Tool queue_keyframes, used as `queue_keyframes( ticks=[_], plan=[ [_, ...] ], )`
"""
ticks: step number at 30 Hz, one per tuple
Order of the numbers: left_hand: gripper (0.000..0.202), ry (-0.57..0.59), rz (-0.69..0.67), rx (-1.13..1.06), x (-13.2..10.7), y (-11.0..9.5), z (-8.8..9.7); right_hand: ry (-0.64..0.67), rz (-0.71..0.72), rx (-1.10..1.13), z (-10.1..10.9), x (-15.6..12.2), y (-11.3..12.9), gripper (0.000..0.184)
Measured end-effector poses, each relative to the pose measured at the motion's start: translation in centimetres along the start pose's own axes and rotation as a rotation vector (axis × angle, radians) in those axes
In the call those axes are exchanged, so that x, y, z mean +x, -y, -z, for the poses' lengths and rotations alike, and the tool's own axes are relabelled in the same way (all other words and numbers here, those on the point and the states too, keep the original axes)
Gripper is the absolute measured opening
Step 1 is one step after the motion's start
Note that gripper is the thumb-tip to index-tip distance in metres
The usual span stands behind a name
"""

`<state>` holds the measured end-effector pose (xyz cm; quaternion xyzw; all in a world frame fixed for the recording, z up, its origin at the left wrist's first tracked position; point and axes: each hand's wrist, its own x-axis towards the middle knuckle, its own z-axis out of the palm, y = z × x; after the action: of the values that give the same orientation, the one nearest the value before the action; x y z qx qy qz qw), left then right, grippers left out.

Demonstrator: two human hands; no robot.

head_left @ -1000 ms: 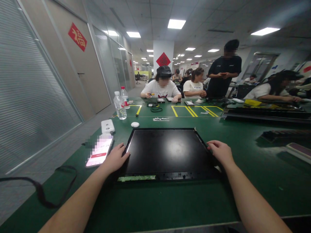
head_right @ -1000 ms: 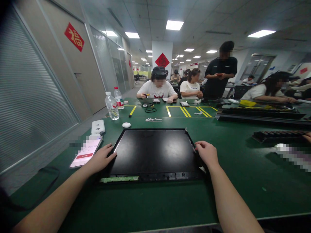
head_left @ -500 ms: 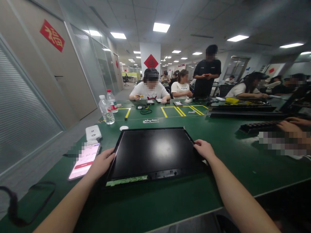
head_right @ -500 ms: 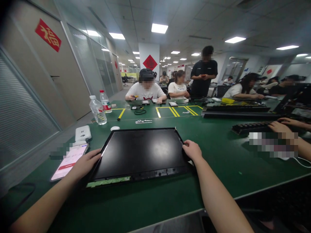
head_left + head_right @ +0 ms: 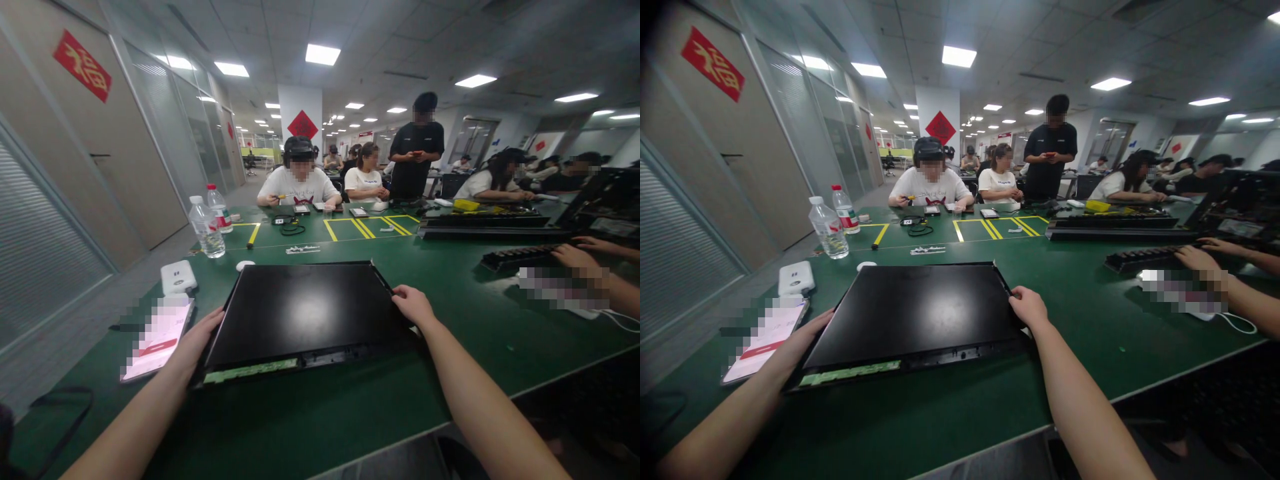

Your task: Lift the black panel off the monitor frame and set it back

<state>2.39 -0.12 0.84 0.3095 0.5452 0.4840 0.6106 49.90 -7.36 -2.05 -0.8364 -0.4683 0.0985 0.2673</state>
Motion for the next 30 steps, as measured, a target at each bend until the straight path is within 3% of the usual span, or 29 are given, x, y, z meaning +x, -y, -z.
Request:
queue_keyframes(
  ticks=[5, 15, 24, 30],
  plan=[
    [0.085, 0.0, -0.053, 0.072, -1.7, -0.6, -0.7, -0.003, -0.002, -0.003, 0.2, -0.2, 0.2, 0.028],
    [0.049, 0.083, 0.092, 0.03, -3.8, -2.0, -1.6, 0.021, -0.006, 0.054, 0.3, -0.3, 0.1, 0.028],
    [0.059, 0.103, 0.016, 0.003, -3.2, -1.9, -1.1, 0.036, 0.035, 0.078, -0.1, -0.1, -0.1, 0.029],
    [0.048, 0.082, -0.002, -0.059, -3.3, -1.8, -1.2, 0.039, 0.037, 0.071, -0.1, -0.1, -0.2, 0.031]
  ],
)
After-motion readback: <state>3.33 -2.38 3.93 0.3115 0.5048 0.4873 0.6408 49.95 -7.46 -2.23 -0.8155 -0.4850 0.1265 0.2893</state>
